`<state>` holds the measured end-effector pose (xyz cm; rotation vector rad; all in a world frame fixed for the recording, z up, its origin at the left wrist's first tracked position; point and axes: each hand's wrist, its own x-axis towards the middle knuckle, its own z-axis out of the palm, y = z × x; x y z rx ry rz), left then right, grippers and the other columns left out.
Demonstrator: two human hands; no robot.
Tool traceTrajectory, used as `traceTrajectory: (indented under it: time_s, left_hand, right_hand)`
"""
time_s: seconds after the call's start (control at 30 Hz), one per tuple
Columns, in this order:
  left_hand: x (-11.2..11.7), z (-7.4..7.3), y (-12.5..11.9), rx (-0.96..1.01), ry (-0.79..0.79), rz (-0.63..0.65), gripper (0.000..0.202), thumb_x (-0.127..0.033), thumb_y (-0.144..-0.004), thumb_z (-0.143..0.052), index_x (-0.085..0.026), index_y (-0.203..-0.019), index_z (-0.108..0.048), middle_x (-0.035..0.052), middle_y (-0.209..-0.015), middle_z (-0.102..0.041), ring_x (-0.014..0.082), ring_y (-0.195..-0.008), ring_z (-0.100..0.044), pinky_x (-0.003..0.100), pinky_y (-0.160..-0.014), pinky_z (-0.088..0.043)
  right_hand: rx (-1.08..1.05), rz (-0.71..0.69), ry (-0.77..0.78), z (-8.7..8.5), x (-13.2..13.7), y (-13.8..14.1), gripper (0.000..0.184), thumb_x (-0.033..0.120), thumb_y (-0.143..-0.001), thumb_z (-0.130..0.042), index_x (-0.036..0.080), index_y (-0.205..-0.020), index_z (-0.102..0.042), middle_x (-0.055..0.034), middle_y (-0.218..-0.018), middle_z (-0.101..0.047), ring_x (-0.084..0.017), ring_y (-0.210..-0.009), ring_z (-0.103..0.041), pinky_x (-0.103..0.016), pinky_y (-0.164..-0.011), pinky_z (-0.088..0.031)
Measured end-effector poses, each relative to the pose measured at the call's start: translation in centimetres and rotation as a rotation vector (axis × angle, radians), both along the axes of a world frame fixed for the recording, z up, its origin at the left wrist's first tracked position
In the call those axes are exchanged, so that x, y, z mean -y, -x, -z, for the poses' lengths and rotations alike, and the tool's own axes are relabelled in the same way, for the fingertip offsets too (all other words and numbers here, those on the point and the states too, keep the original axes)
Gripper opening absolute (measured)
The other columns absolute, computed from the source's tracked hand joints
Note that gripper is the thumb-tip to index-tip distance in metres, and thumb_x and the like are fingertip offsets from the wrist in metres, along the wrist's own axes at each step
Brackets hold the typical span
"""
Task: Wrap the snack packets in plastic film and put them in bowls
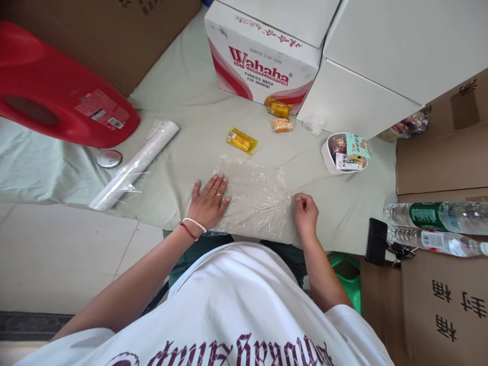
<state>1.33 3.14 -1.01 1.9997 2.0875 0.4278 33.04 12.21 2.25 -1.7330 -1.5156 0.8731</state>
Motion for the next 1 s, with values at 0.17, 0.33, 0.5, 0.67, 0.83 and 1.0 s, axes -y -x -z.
traceTrajectory:
  time_s: [0.17, 0.33, 0.5, 0.67, 0.83, 1.0]
  left_hand:
    - [0.0, -0.2, -0.2, -0.009, 0.012, -0.006, 0.070, -0.048, -0.107, -0.028, -0.015, -0.168, -0.023, 0.0154, -0.171, -0.032, 0.0293, -0.159, -0.031, 0.061, -0.131, -0.002]
    - [0.0, -0.2, -0.2, -0.032, 0.020, -0.010, 0.069, -0.048, -0.107, -0.028, -0.015, -0.167, -0.025, 0.0150, -0.171, -0.032, 0.0296, -0.159, -0.032, 0.061, -0.131, -0.004]
    - [0.1, -0.2, -0.3, -0.034, 0.002, -0.015, 0.067, -0.047, -0.108, -0.029, -0.017, -0.167, -0.027, 0.0135, -0.171, -0.031, 0.0285, -0.160, -0.030, 0.061, -0.131, -0.002]
    - [0.1, -0.2, -0.3, 0.006, -0.019, -0.018, 0.067, -0.046, -0.107, -0.032, -0.020, -0.168, -0.023, 0.0141, -0.171, -0.033, 0.0303, -0.159, -0.033, 0.062, -0.130, -0.002]
    - [0.0, -0.5, -0.3, 0.005, 0.000, -0.010, 0.066, -0.046, -0.107, -0.032, -0.020, -0.167, -0.026, 0.0142, -0.170, -0.034, 0.0309, -0.159, -0.033, 0.064, -0.130, -0.004]
    - [0.0, -0.7, -0.2, -0.015, 0.023, -0.013, 0.066, -0.047, -0.107, -0.032, -0.019, -0.166, -0.030, 0.0136, -0.170, -0.035, 0.0300, -0.159, -0.033, 0.063, -0.130, -0.006]
  right_hand:
    - [0.250, -0.387, -0.359, -1.9, 0.7, 3.7, 0.032, 0.040, -0.105, -0.046, 0.022, -0.116, -0.071, -0.0107, -0.110, -0.072, -0.025, -0.103, -0.065, -0.044, -0.095, -0.054]
    - [0.450, -0.846, -0.334, 0.2, -0.7, 7.8, 0.051, 0.042, -0.107, -0.045, 0.019, -0.151, -0.056, -0.0141, -0.159, -0.051, -0.030, -0.152, -0.037, -0.053, -0.126, -0.032]
    - [0.595, -0.503, -0.271, 2.8, -4.7, 3.5, 0.056, 0.042, -0.106, -0.039, 0.006, -0.144, -0.058, -0.0259, -0.155, -0.049, -0.036, -0.146, -0.041, -0.059, -0.122, -0.034]
    - [0.553, -0.389, -0.314, 1.0, -8.8, 2.8, 0.052, 0.044, -0.105, -0.040, 0.007, -0.131, -0.065, -0.0258, -0.129, -0.063, -0.036, -0.124, -0.054, -0.056, -0.112, -0.042]
    - [0.493, -0.611, -0.323, 0.3, -12.5, 11.5, 0.053, 0.043, -0.102, -0.047, 0.010, -0.142, -0.058, -0.0227, -0.136, -0.060, -0.037, -0.124, -0.049, -0.056, -0.112, -0.040]
    - [0.532, -0.696, -0.286, 1.0, -15.2, 19.7, 0.072, 0.048, -0.096, -0.061, 0.009, -0.154, -0.047, -0.0243, -0.148, -0.053, -0.040, -0.137, -0.040, -0.057, -0.115, -0.036]
